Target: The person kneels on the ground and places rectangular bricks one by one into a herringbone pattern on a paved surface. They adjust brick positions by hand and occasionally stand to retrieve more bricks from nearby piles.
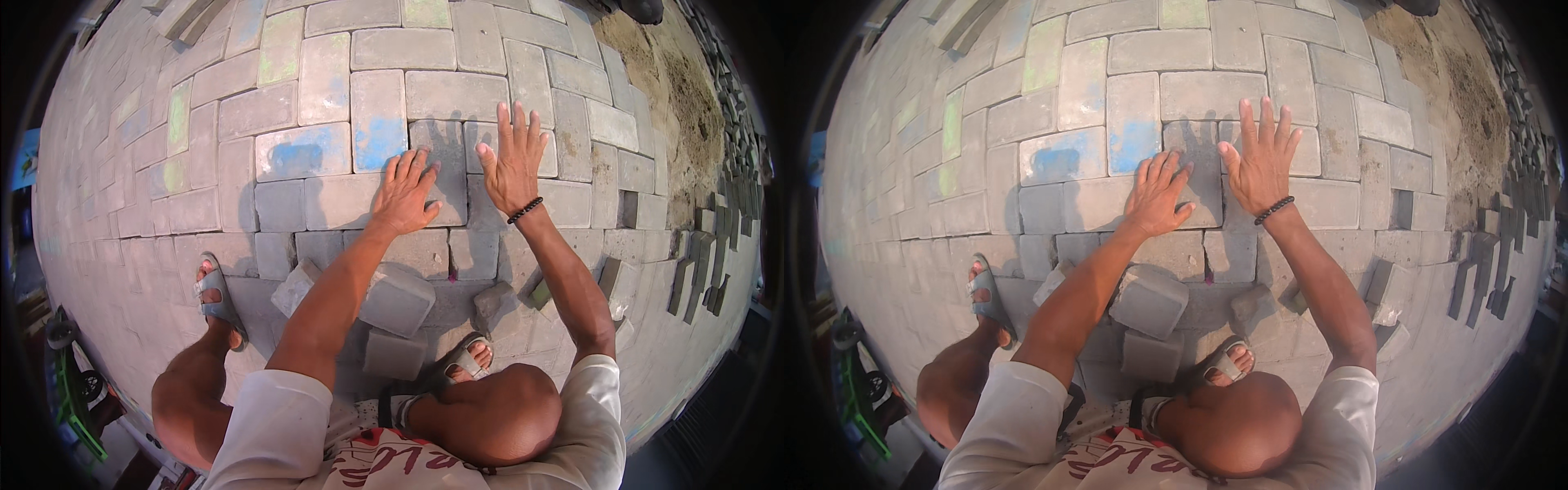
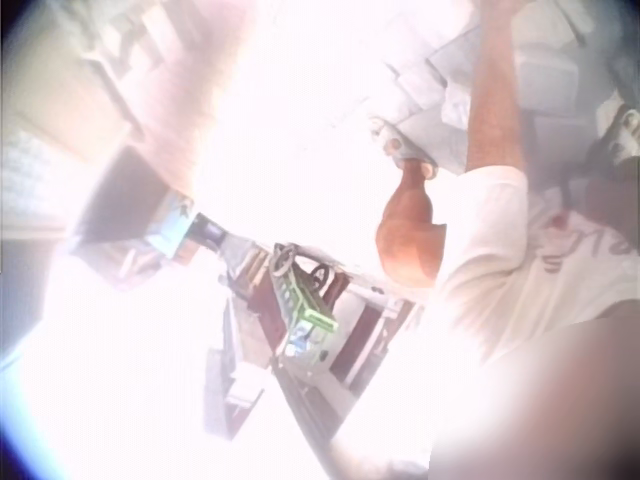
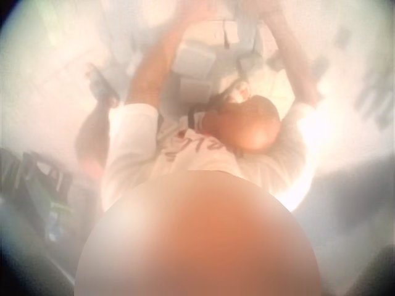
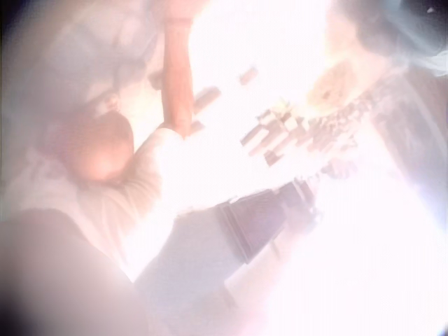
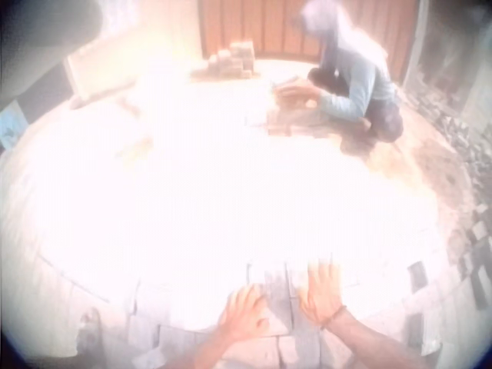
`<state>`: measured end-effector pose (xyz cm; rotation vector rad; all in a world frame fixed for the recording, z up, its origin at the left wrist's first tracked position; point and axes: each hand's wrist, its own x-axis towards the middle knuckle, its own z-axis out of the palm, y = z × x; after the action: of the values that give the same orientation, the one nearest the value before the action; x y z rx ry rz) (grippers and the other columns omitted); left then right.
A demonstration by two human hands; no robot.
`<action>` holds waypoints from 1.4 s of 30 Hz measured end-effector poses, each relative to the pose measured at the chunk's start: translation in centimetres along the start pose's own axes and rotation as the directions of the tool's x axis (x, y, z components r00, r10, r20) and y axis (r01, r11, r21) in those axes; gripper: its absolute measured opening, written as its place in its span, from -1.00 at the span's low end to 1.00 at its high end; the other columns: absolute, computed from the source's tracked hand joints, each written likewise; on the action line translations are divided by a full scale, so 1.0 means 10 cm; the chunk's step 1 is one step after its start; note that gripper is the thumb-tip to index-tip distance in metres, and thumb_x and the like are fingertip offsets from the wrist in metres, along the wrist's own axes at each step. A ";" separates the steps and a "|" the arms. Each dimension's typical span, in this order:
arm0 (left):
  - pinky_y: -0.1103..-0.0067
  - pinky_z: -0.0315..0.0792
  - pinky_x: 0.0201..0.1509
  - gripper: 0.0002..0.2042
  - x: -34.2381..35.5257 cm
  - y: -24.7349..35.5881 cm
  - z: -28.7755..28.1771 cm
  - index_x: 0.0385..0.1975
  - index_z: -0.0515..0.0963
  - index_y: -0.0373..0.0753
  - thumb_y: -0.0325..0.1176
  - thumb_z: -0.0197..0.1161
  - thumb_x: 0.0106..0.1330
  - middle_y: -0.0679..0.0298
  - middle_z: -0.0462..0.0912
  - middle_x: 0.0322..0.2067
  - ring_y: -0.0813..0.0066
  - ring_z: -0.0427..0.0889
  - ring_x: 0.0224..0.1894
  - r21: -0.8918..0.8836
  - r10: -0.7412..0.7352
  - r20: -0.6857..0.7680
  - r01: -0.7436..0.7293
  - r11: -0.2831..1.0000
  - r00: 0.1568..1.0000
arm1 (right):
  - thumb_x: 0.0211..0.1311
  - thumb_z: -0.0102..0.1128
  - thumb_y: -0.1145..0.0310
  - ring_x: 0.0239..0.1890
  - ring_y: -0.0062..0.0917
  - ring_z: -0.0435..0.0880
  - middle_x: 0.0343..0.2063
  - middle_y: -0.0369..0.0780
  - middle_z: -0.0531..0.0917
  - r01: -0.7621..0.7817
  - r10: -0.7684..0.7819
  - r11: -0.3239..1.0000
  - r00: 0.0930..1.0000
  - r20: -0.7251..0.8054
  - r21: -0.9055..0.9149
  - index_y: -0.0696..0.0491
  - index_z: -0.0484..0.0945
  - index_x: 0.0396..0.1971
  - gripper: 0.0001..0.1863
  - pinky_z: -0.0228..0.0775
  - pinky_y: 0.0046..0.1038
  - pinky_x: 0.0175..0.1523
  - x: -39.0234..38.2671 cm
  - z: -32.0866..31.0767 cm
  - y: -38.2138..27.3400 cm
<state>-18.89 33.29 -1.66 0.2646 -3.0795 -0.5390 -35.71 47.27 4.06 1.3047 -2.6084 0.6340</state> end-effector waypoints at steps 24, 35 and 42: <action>0.17 -0.16 0.47 -0.28 0.05 0.06 0.00 0.31 0.30 -0.23 -0.02 0.27 0.15 0.00 0.08 0.39 0.07 0.00 0.42 -0.021 0.020 -0.022 -0.021 1.000 1.000 | 0.44 -0.18 -0.09 0.46 0.15 -0.16 0.43 0.06 0.00 0.026 -0.002 0.992 0.981 0.193 -0.125 -0.03 0.00 0.46 -0.28 -0.33 0.31 0.37 -0.51 0.29 0.00; 0.15 -0.17 0.48 -0.27 0.02 0.12 0.06 0.31 0.29 -0.21 0.01 0.26 0.15 0.01 0.06 0.40 0.05 -0.04 0.43 -0.063 0.032 -0.015 -0.033 0.997 0.999 | 0.42 -0.14 -0.09 0.43 0.19 -0.11 0.40 0.08 0.03 0.077 -0.069 0.993 0.994 0.081 -0.093 -0.09 0.01 0.45 -0.29 -0.24 0.38 0.32 0.07 0.80 0.13; 0.19 -0.17 0.49 -0.28 -0.11 0.01 -0.07 0.33 0.28 -0.17 0.03 0.23 0.18 0.05 0.07 0.40 0.10 -0.02 0.43 0.022 -0.044 0.046 0.043 0.999 0.998 | 0.41 -0.16 -0.13 0.44 0.18 -0.13 0.43 0.04 0.01 0.012 -0.006 0.995 0.997 -0.071 0.094 -0.08 0.01 0.46 -0.26 -0.29 0.38 0.33 0.10 -0.06 -0.35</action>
<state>-17.83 33.38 -0.94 0.3248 -3.1324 -0.5216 -33.61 44.95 5.94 1.2943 -2.5432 0.7962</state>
